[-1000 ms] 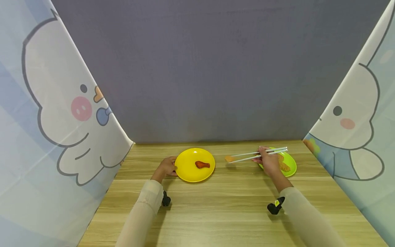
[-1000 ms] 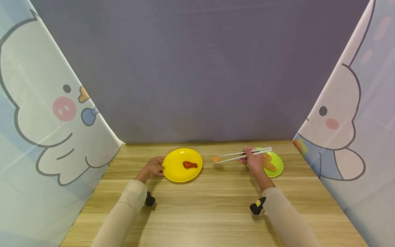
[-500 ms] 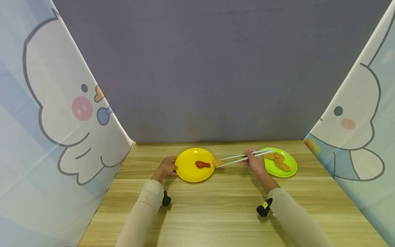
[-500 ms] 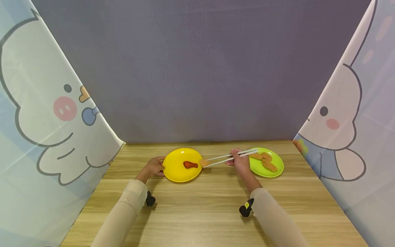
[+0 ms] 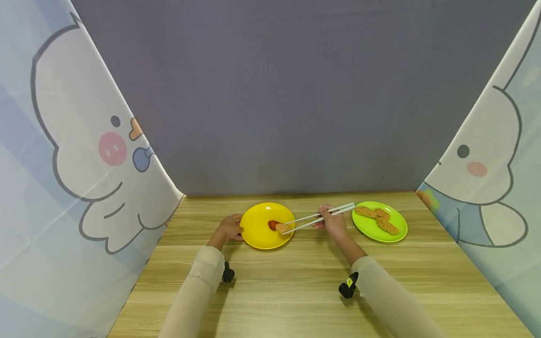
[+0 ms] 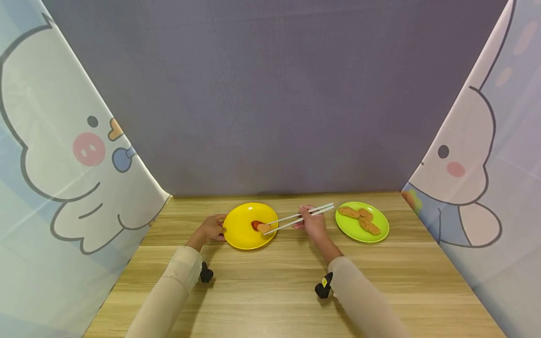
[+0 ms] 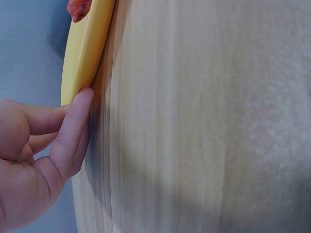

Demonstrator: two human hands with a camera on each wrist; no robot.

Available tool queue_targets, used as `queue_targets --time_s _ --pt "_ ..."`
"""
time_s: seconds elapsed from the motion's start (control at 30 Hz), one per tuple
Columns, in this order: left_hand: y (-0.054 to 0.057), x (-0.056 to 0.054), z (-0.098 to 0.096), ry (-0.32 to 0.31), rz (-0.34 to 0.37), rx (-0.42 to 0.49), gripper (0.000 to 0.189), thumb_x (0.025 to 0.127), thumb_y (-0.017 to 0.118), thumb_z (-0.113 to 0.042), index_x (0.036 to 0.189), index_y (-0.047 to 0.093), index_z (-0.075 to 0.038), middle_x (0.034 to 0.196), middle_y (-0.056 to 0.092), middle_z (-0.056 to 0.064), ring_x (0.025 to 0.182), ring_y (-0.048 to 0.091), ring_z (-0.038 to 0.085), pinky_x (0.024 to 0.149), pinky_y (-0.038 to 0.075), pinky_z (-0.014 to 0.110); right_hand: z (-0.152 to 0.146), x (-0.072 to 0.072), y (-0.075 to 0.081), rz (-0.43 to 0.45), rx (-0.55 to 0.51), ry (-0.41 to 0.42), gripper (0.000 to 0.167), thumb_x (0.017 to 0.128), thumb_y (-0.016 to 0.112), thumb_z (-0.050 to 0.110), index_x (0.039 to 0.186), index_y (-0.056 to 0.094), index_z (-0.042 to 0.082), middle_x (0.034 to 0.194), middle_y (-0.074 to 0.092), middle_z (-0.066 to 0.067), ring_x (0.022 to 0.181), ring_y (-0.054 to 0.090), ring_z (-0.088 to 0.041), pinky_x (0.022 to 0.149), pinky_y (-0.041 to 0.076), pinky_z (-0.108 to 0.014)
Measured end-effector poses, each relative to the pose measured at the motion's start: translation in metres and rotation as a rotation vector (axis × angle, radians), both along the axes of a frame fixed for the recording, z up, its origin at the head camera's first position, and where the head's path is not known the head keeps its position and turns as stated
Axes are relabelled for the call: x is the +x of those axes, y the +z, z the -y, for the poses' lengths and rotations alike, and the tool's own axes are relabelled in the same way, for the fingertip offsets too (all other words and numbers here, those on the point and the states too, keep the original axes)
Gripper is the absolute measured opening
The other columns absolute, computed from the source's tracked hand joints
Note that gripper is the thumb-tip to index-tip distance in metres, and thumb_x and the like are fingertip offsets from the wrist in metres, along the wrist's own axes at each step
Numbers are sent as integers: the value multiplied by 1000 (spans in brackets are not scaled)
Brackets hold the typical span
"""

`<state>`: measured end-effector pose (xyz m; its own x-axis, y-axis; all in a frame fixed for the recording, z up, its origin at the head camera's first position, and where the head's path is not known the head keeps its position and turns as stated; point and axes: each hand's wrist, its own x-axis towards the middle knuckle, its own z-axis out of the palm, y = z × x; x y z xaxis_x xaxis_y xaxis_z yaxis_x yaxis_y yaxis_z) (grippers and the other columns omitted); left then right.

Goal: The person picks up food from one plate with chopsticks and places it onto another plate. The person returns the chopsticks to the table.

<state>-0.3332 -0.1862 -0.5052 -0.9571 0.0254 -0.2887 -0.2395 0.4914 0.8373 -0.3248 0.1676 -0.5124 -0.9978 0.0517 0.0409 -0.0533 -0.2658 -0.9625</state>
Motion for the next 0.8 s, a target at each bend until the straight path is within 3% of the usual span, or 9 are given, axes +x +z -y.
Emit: queue_targets --time_s 0.17,0.43,0.8 --pt "1 1 0 3 -7 -5 62 92 58 13 151 49 -6 127 61 27 92 73 30 72 66 37 13 1 -1 10 45 1 23 106 53 16 94 63 -1 75 67 -3 55 71 -14 51 61 -24" --pt "1 1 0 7 -7 -13 62 93 58 12 151 48 -6 129 61 27 93 73 31 73 66 37 29 3 0 33 51 22 23 105 55 15 99 63 -5 83 70 -17 55 71 -15 51 61 -26" --pt "1 0 0 1 3 -25 64 92 56 13 152 47 -7 128 61 26 89 73 28 72 66 38 37 5 -9 49 56 19 22 105 56 14 92 64 -2 83 71 -21 52 70 -17 52 63 -32"
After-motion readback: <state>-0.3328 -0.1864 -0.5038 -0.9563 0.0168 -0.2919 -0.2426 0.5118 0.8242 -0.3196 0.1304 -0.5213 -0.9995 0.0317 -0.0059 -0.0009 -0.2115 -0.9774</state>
